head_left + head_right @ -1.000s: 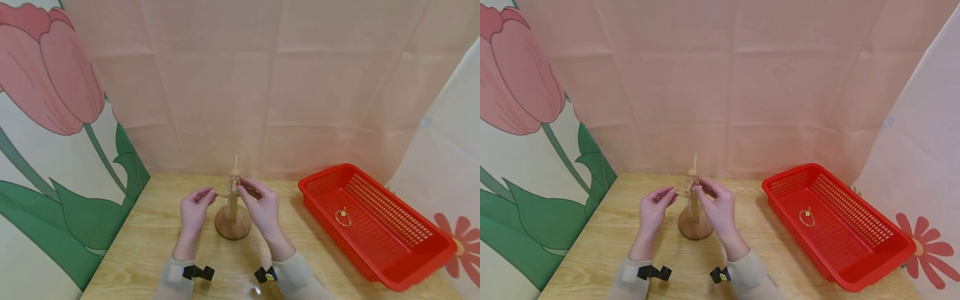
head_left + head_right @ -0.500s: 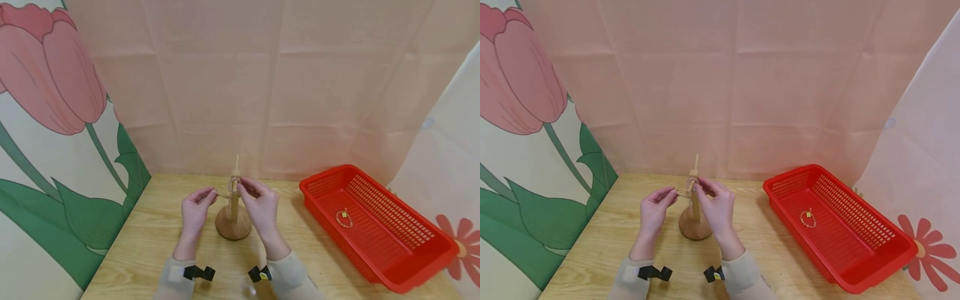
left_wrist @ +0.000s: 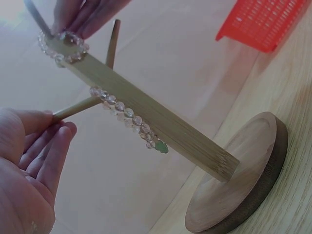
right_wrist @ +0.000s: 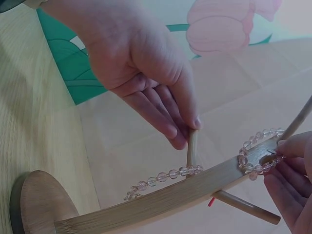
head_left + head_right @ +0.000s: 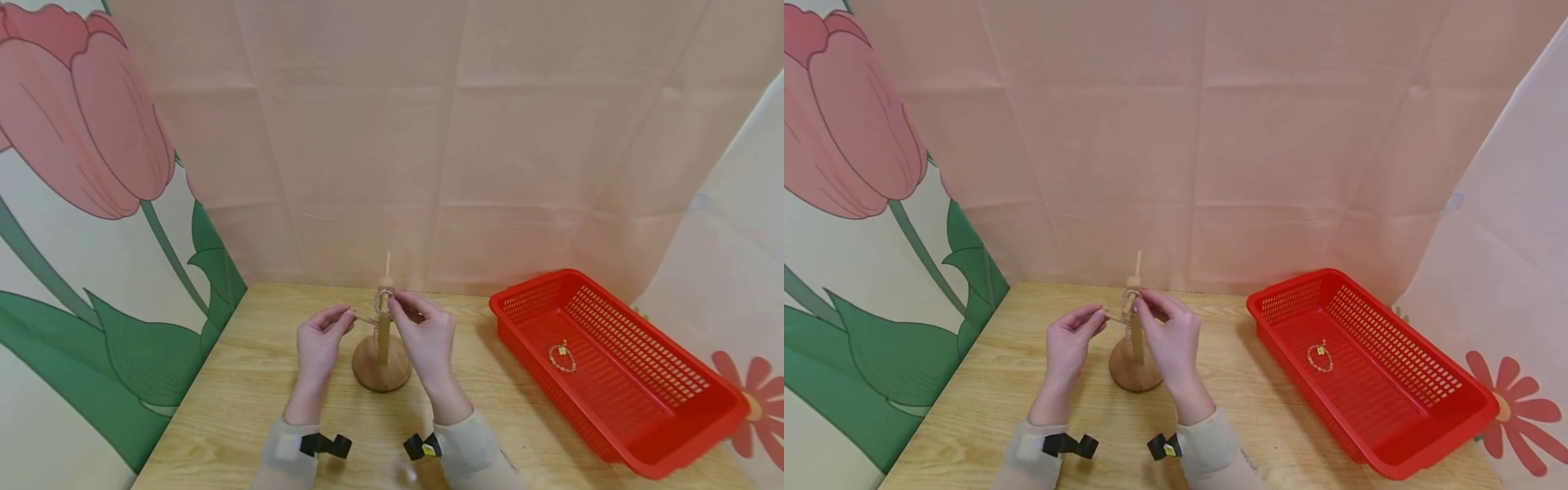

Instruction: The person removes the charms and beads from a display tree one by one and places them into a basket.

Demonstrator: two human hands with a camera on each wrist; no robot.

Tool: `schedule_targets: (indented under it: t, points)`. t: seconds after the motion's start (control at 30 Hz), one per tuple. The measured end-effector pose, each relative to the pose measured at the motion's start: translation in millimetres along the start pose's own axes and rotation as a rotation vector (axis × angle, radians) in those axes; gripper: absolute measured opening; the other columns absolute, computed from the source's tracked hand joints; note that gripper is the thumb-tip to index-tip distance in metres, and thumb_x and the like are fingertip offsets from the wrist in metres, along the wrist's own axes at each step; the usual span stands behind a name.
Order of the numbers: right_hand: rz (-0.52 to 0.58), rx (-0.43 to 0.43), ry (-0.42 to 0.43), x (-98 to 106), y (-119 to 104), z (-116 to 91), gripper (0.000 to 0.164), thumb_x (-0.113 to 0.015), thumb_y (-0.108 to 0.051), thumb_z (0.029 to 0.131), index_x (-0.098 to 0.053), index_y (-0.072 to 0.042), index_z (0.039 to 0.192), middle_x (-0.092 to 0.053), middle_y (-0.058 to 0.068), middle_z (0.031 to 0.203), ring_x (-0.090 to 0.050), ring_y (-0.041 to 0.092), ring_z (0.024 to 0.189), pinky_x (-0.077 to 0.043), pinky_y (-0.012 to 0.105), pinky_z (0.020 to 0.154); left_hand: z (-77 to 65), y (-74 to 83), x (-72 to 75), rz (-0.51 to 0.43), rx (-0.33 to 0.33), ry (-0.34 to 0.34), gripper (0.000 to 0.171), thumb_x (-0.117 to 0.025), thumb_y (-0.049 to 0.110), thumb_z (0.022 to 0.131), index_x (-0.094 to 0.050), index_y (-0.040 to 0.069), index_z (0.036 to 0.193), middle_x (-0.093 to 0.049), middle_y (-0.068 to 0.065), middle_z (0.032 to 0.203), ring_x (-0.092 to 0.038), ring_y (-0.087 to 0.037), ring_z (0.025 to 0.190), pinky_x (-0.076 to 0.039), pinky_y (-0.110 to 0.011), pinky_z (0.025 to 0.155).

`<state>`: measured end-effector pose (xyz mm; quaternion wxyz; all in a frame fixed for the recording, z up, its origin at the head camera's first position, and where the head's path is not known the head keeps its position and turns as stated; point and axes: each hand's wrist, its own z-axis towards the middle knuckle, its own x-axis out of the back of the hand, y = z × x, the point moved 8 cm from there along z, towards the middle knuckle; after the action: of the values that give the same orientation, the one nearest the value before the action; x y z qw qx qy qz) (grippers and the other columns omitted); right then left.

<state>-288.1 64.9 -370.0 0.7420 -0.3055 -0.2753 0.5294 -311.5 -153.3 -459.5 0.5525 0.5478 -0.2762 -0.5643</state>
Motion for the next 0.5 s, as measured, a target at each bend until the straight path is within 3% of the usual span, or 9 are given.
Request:
schedule_targets:
  t: [0.27, 0.5]
  points:
    - [-0.009, 0.007, 0.003, 0.7, -0.6, 0.0, 0.010, -0.086, -0.005, 0.092, -0.085, -0.003, 0.102, -0.081, 0.008, 0.099, -0.079, 0.020, 0.083, -0.068, 0.027, 0.071, 0.1, -0.4, 0.4, 0.001, 0.003, 0.000, 0.024, -0.079, -0.007, 0.094, -0.072, -0.020, 0.112, -0.079, -0.023, 0.098, -0.079, -0.016, 0.084, -0.069, -0.031, 0.082]
    - [0.002, 0.019, 0.004, 2.1, -3.1, -0.1, 0.009, -0.086, -0.005, 0.092, -0.085, -0.004, 0.101, -0.082, 0.007, 0.098, -0.079, 0.019, 0.082, -0.069, 0.029, 0.072, -0.1, 0.0, 0.4, 0.001, -0.001, -0.002, 0.023, -0.079, -0.008, 0.094, -0.072, -0.020, 0.112, -0.078, -0.024, 0.098, -0.079, -0.015, 0.083, -0.069, -0.031, 0.081]
